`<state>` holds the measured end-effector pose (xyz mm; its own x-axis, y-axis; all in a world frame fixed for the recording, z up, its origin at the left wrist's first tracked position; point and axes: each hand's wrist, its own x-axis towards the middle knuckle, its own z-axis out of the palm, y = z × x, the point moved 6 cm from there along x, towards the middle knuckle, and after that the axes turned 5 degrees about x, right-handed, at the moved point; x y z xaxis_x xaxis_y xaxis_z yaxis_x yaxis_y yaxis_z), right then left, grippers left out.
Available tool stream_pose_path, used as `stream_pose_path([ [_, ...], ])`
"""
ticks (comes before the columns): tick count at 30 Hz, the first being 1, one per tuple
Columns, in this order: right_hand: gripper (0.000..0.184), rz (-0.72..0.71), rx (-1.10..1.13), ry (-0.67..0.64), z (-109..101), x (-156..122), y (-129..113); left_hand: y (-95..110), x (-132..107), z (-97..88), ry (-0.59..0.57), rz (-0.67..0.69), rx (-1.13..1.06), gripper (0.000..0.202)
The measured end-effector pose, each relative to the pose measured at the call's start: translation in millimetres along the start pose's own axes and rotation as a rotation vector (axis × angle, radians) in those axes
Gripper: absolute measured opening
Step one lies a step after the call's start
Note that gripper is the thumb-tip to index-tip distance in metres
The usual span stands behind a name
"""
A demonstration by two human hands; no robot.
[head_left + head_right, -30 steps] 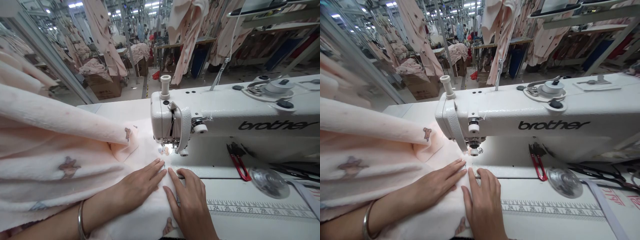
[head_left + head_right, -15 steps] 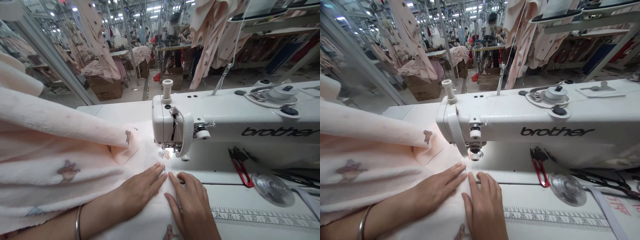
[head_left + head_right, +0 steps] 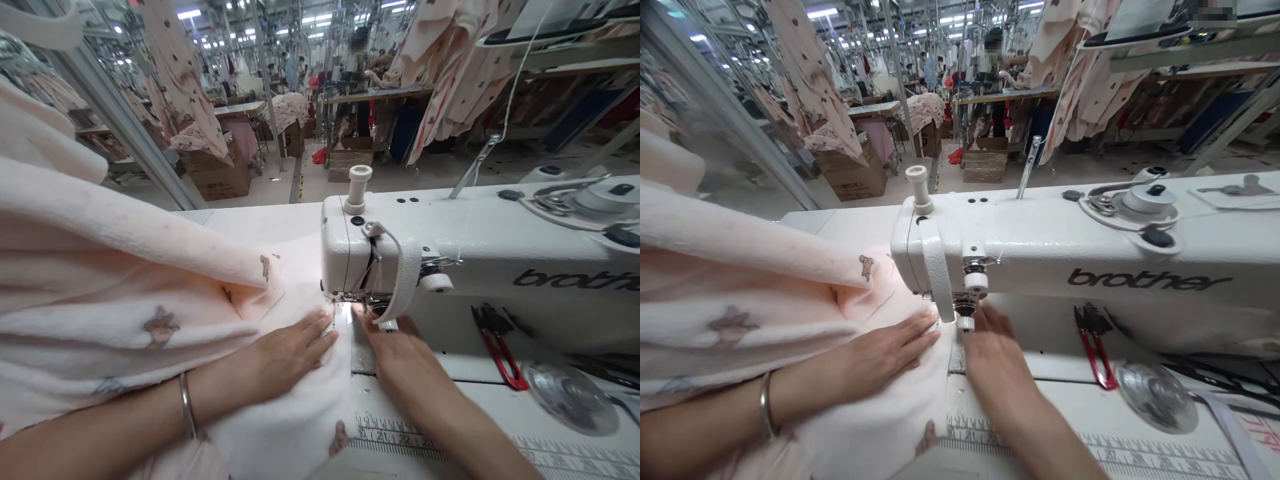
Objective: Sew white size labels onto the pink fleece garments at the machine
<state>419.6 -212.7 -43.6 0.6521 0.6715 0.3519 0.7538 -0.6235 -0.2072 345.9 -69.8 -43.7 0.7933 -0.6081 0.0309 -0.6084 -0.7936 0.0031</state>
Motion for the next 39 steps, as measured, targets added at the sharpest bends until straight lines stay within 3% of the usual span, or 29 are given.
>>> stream_pose_path([
  [3,0.061,-0.064,-0.042,-0.01,8,-33,-26,-3,0,-5.6,-0.016,0.004,0.015,0.049],
  [5,0.062,-0.015,-0.041,0.04,11,-41,-35,-4,1,-9.6,-0.008,0.002,0.003,0.049],
  [13,0.057,0.066,-0.039,0.079,9,-24,-35,-9,8,-18.1,-0.007,-0.047,-0.061,0.044],
  [23,0.06,0.146,0.015,0.069,12,-26,-36,-12,7,-14.8,0.044,-0.038,-0.066,0.044],
  [39,0.067,0.163,0.001,0.079,16,-28,-33,-18,14,-14.3,-0.001,-0.064,-0.13,0.038],
])
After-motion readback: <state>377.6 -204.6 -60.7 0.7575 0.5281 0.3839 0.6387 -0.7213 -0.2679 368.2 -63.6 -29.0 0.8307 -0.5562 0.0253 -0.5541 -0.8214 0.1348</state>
